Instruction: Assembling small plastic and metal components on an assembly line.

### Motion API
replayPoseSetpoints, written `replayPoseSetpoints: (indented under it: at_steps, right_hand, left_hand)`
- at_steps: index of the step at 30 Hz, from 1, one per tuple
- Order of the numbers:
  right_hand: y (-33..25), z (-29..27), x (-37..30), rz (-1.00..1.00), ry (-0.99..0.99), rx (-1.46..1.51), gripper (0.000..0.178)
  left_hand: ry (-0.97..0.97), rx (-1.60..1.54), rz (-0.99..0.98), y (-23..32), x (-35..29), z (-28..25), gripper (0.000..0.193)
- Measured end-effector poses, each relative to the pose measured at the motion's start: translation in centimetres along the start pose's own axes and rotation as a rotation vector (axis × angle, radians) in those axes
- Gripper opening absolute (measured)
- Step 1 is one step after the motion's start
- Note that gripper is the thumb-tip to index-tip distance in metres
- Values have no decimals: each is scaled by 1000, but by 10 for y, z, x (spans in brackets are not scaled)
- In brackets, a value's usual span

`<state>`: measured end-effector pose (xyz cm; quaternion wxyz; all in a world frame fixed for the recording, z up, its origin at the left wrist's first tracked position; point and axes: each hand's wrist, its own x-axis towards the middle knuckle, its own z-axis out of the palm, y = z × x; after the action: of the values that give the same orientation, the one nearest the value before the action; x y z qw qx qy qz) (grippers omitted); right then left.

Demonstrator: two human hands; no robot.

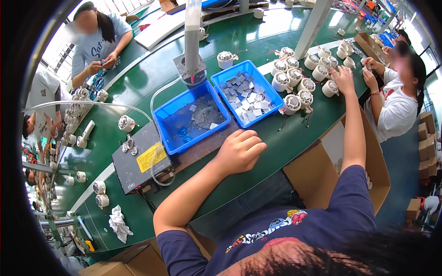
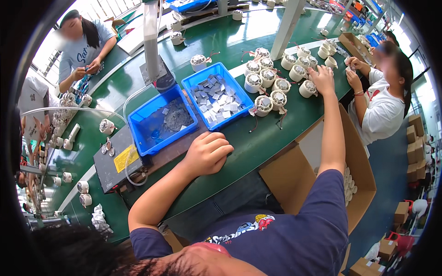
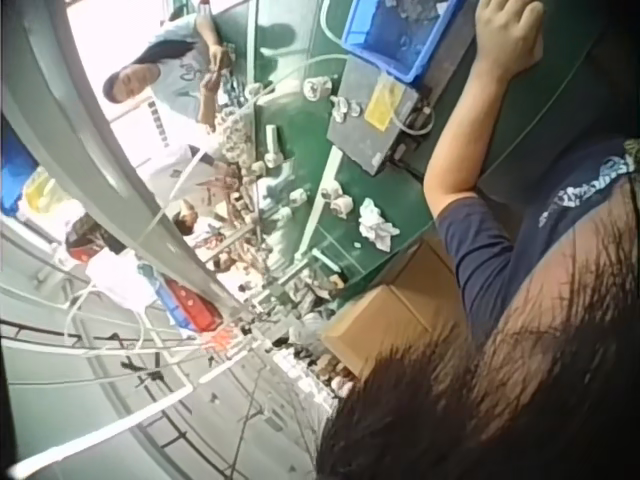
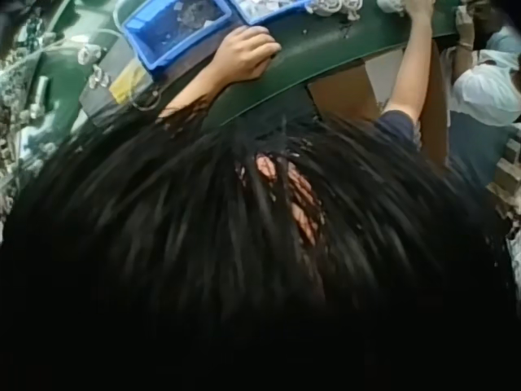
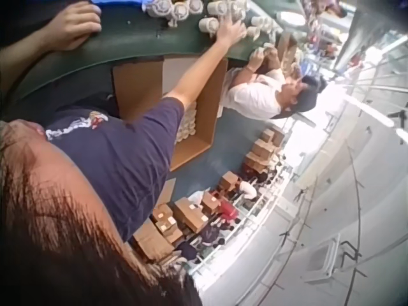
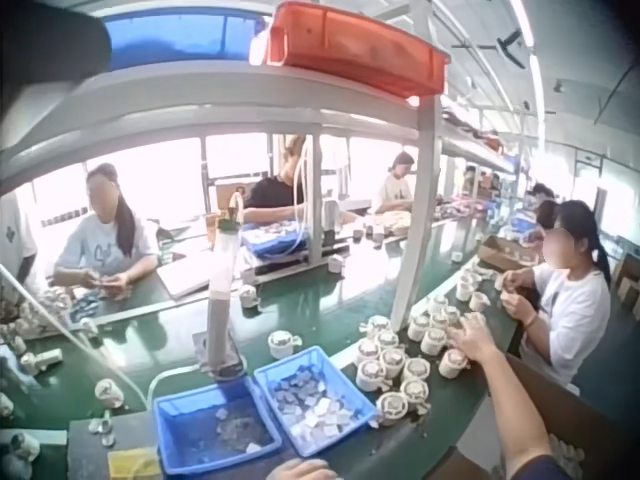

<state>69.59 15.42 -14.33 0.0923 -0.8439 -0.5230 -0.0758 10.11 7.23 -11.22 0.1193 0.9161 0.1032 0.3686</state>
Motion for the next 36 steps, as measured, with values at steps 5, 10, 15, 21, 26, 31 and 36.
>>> replayPoseSetpoints:
  at_steps: [5, 10, 15, 21, 26, 31, 36]
  right_hand:
    - [-29, -25, -29, -61, 82, 84, 92]
    - [-60, -48, -47, -131, -16, 242, 93]
    - [-164, -108, -53, -267, -20, 163, 68]
    - [-246, -92, 29, -195, -136, 160, 57]
    - [-269, -76, 68, -164, -239, -127, 57]
    - [-265, -63, 76, -142, -207, -101, 51]
    - [-277, -84, 55, -236, -23, 276, 56]
  left_hand:
    - [38, -64, -2, -3, 11, 5, 25]
    - [54, -54, 14, -3, 11, 10, 25]
    - [28, -32, 14, -4, 3, 6, 25]
    - [18, -19, 27, -3, 4, 6, 26]
    - [-12, 4, 41, 0, 3, 6, 21]
    - [-4, -9, 62, -1, 3, 13, 20]
    - [15, -14, 81, -1, 1, 5, 18]
